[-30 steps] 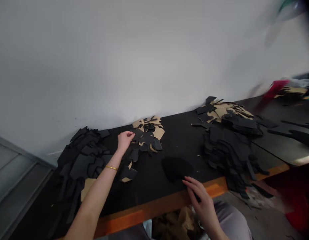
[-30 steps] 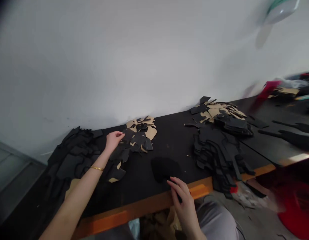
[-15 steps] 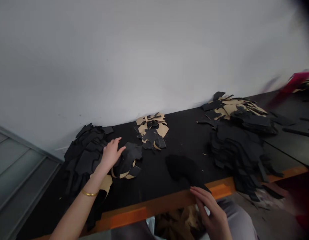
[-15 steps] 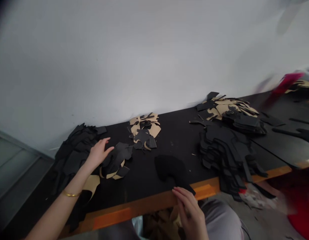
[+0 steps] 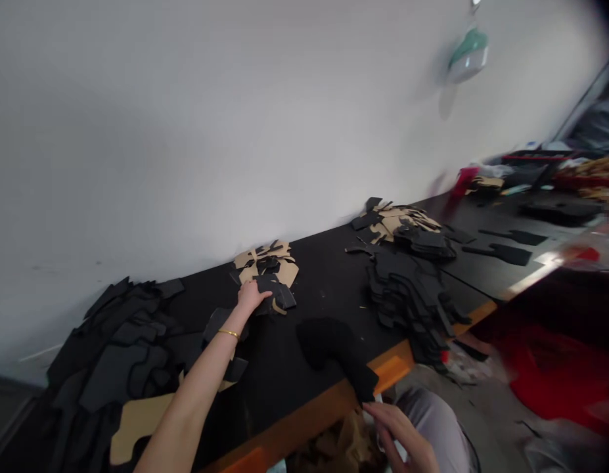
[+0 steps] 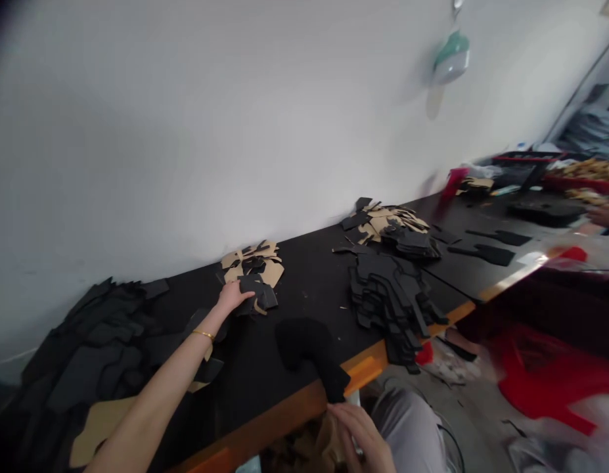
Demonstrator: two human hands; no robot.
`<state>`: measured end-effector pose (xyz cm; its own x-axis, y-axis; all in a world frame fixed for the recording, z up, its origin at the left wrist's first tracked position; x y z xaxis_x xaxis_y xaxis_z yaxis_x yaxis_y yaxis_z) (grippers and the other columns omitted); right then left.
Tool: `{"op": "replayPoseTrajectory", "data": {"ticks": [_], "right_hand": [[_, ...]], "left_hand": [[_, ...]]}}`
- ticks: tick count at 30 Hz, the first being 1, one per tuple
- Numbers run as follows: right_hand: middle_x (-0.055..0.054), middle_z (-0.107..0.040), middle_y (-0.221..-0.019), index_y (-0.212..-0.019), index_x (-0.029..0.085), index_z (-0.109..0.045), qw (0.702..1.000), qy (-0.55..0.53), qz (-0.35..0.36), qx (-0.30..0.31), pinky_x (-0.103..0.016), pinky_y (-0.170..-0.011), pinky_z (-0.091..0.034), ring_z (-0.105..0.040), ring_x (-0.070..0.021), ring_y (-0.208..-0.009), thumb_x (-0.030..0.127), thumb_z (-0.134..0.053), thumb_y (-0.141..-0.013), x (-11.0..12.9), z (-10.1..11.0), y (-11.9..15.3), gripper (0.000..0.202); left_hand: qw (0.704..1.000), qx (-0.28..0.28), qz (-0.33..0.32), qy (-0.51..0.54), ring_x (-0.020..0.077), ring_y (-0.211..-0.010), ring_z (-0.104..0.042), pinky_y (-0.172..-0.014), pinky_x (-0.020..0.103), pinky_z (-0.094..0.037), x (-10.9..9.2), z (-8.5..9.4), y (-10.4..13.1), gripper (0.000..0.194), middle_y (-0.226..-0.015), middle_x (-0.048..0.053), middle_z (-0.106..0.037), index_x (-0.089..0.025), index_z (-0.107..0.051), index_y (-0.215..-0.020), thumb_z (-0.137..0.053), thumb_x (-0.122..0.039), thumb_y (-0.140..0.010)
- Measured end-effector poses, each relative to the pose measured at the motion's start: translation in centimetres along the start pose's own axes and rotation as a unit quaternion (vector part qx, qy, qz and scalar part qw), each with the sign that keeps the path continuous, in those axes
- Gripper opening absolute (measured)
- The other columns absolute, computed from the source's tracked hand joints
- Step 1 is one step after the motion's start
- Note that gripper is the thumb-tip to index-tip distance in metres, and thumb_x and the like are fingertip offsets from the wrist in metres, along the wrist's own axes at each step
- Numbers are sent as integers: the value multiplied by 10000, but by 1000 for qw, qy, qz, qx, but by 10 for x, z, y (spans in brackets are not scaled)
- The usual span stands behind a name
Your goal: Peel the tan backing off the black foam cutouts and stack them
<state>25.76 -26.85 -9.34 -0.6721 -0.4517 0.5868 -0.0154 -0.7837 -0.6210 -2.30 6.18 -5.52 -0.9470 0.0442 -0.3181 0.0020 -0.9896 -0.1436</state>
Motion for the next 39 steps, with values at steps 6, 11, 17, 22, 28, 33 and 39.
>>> {"op": "replayPoseTrajectory", "data": {"ticks": [6, 11, 17, 22, 28, 33, 39], "right_hand": [[-58, -708, -917, -998, 208, -667, 999, -12, -44, -13, -159, -758, -547, -685, -143, -854, 176, -519, -856, -2, 4, 6, 207], [-75, -703, -930, -976, 210, -686, 993, -52, -101, -8, -233, -778, -553, -669, -169, -892, 188, -462, -881, 7, 1, -9, 244], [-74, -708, -946, -1065, 203, -658, 967, -133, -217, -14, -298, -800, -544, -664, -184, -897, 272, -477, -894, 23, 4, -45, 258], [-58, -712, -865, -968, 186, -693, 930, -267, -248, 47, -242, -676, -544, -671, -146, -730, 343, -534, -868, 45, 2, -81, 245], [-34, -682, -712, -842, 149, -712, 919, -274, -270, 90, -179, -528, -467, -608, -108, -603, 358, -573, -834, 54, -1, -86, 251], [-29, -669, -674, -826, 142, -710, 925, -259, -259, 103, -177, -515, -426, -572, -96, -573, 336, -569, -830, 54, 3, -84, 240], [-13, -650, -648, -774, 140, -691, 929, -242, -252, 124, -166, -502, -399, -539, -82, -558, 267, -562, -808, 54, 5, -85, 184]], "left_hand": [[994, -80, -13, 68, 272, -982, -592, -826, 359, -465, -5, 9, -2, 383, -993, 117, -640, -149, -581, -939, -735, -323, -634], [973, -141, -53, 176, 174, -877, -623, -795, 277, -484, -29, 48, 17, 355, -958, 74, -656, -148, -557, -1041, -535, -415, -808], [920, 11, -78, 384, 180, -723, -641, -676, 264, -506, -82, 91, 124, 372, -777, 23, -705, -167, -697, -882, -703, -460, -652], [899, 255, -127, 333, 166, -675, -638, -624, 229, -484, -115, 81, 199, 198, -677, -1, -708, -200, -718, -710, -755, -372, -620], [898, 281, -128, 313, 171, -678, -642, -638, 232, -480, -118, 75, 203, 158, -663, -1, -709, -208, -728, -693, -730, -359, -646], [891, 306, -139, 305, 170, -698, -649, -665, 226, -480, -125, 80, 203, 126, -689, -9, -719, -220, -732, -703, -713, -337, -659], [890, 326, -155, 280, 165, -690, -645, -654, 218, -467, -129, 82, 205, 105, -692, -15, -719, -231, -734, -698, -704, -328, -671]]}}
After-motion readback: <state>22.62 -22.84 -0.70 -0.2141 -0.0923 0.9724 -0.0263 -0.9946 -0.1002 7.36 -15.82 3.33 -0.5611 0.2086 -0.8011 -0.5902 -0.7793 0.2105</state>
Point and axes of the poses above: each hand's wrist, its own y-axis away from the middle knuckle, its own z-axis out of the back of the hand, x = y × z, the point moved 2 cm from there along -y, towards the middle knuckle
